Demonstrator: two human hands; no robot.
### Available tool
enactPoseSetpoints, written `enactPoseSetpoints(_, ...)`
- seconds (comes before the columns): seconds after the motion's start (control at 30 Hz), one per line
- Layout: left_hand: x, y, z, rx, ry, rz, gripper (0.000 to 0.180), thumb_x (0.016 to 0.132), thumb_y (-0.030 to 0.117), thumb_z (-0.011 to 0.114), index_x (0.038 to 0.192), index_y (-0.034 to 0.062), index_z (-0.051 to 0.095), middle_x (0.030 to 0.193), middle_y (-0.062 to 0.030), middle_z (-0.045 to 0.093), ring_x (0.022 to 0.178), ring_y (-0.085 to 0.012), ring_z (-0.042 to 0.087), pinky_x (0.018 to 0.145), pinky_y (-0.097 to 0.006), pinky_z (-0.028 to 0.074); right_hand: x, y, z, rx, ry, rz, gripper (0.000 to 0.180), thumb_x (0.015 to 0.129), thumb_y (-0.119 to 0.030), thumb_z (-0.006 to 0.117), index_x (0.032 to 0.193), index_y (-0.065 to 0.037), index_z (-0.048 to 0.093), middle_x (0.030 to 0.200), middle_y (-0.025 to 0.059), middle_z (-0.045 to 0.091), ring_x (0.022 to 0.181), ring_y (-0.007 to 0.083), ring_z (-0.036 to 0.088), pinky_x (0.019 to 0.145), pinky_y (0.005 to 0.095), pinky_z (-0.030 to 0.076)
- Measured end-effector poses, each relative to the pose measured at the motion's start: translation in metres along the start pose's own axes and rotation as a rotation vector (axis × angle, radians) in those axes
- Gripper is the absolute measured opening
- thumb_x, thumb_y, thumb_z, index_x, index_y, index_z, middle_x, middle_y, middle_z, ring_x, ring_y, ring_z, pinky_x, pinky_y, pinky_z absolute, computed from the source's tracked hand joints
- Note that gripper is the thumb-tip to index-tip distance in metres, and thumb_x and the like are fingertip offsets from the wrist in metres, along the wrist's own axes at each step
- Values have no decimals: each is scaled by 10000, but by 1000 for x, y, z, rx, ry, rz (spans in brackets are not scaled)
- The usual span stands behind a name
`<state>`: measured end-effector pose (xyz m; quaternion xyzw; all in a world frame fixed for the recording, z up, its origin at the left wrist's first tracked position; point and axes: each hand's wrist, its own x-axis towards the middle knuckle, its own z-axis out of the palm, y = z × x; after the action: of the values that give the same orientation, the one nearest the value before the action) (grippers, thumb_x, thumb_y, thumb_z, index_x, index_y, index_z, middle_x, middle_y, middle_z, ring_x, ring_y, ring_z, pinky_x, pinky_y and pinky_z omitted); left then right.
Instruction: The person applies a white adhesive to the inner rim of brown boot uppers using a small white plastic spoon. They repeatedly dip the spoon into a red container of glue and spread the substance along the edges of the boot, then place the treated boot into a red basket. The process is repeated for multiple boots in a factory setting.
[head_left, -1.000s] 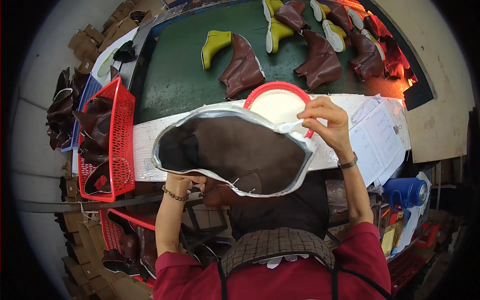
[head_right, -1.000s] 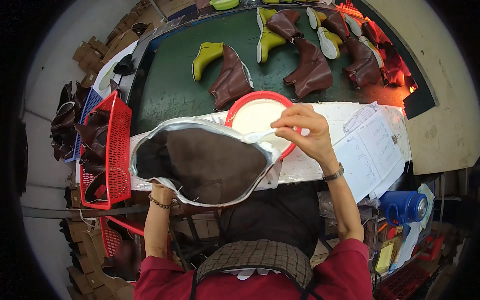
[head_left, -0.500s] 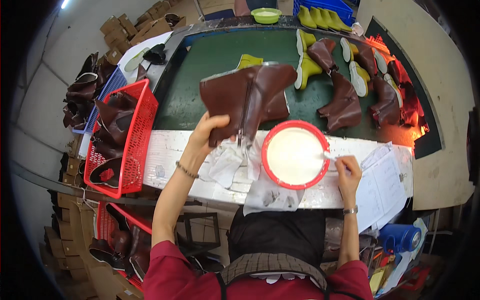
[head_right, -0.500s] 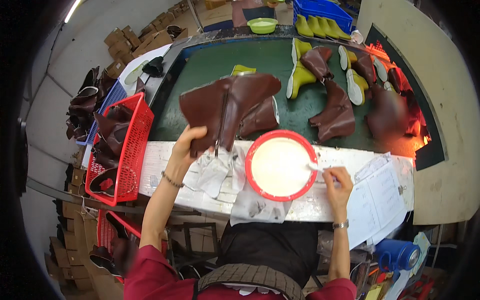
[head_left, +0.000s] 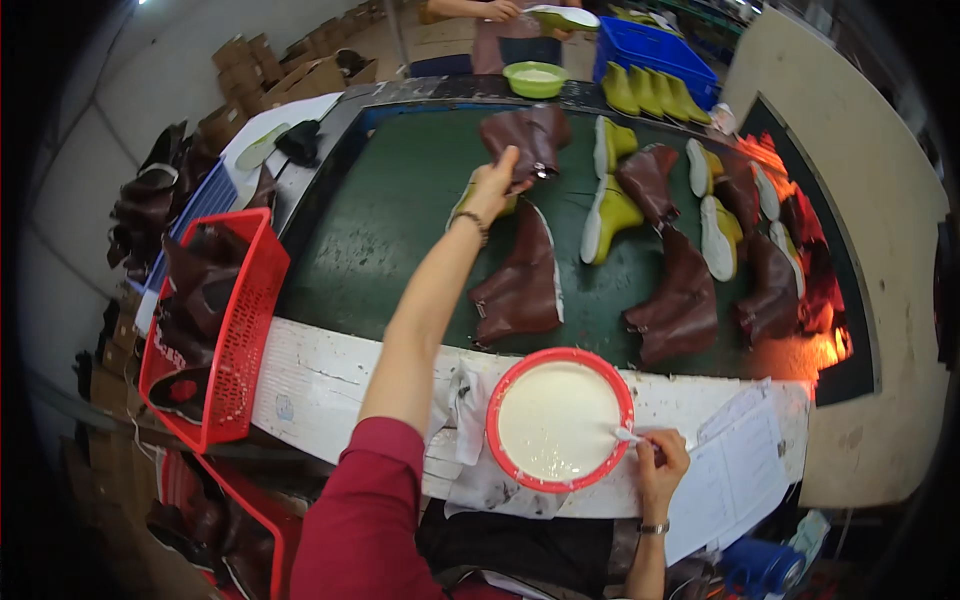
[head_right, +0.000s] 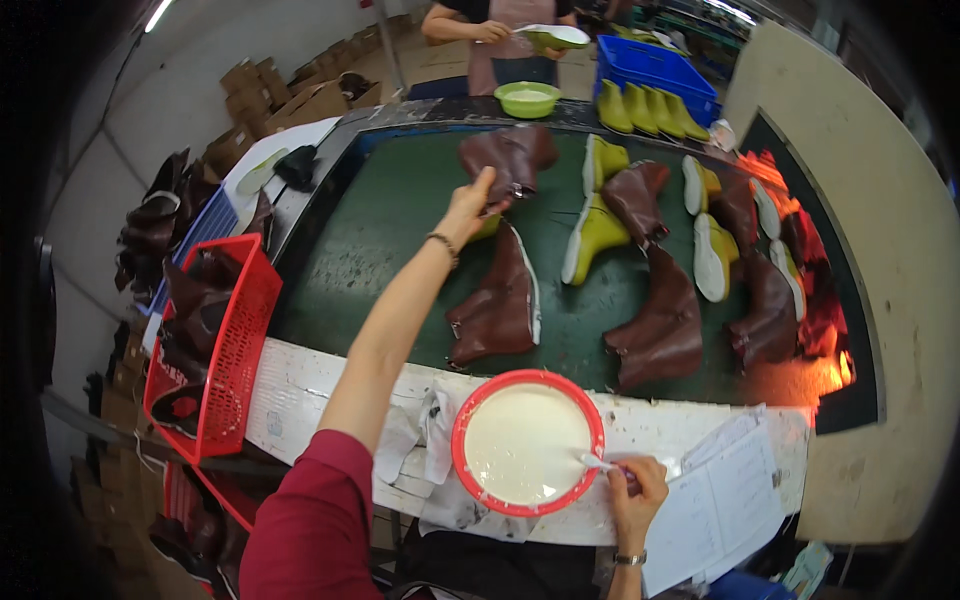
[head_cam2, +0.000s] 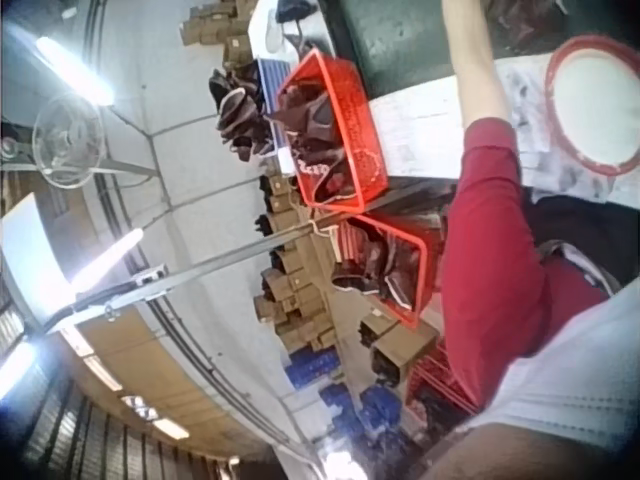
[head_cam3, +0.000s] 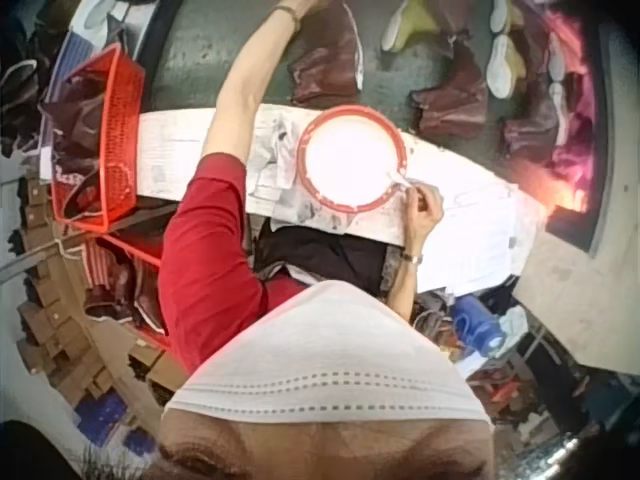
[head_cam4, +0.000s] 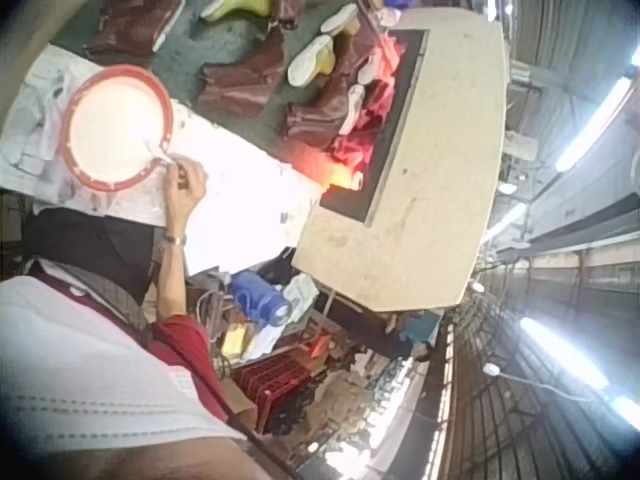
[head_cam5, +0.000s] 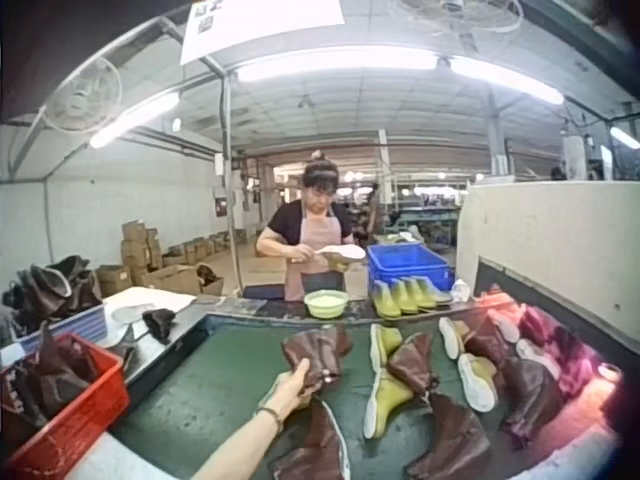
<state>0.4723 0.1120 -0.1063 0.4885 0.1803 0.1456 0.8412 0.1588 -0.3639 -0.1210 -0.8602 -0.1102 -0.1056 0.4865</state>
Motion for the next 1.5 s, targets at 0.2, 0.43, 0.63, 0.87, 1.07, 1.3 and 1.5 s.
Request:
enactPoseSetpoints(0.2,34,-20,-19,943,325,341,330,808,145,693,1050,-79,679,994,-330,708,941,-451,714,823,-521,557,0,17,14,156,-43,-22,90,845,-80,743,891,-11,708,851,87,655,816,218,555,725,328,439)
enactPoseSetpoints(0.43,-107,133,-88,1390,539,1321,488,723,11,616,1206,42,677,1103,-208,717,997,-401,666,895,-512,506,-12,18,-1,94,-10,59,99,842,-70,748,911,-9,711,853,83,650,810,214,551,736,326,440)
enactPoseSetpoints(0.63,-270,237,-286,1604,1479,558,751,706,232,793,1383,35,534,1158,-252,698,1028,-451,702,891,-542,565,-5,-3,-11,-61,41,-28,67,807,-59,774,862,-42,738,804,41,666,760,180,561,699,313,438)
enactPoseSetpoints(0.87,-308,270,-517,1237,1232,411,740,799,395,818,1403,25,601,1349,-234,662,1209,-402,647,984,-523,514,4,-2,4,71,30,-64,61,807,-99,807,845,-75,766,768,24,687,686,156,563,700,310,435)
enactPoseSetpoints(1.07,-353,286,-281,1647,963,831,522,947,267,709,1431,119,581,1343,-189,666,1187,-387,655,963,-466,516,-2,7,0,94,64,-62,65,827,-108,805,853,-64,766,769,32,687,676,151,576,676,303,441)
enactPoseSetpoints(1.3,-483,180,-142,2250,273,946,412,884,90,696,1248,282,711,909,-31,586,841,-222,619,806,-390,416,5,-26,-13,62,-33,-39,71,892,-137,761,893,-68,776,822,43,689,690,172,599,665,315,460)
enactPoseSetpoints(1.5,-537,46,-144,2348,3,484,615,866,87,654,1454,236,555,1050,-31,570,966,-241,596,848,-517,427,6,-63,-31,-466,-51,-364,110,888,-218,771,942,-122,776,861,14,651,743,237,641,684,376,455)
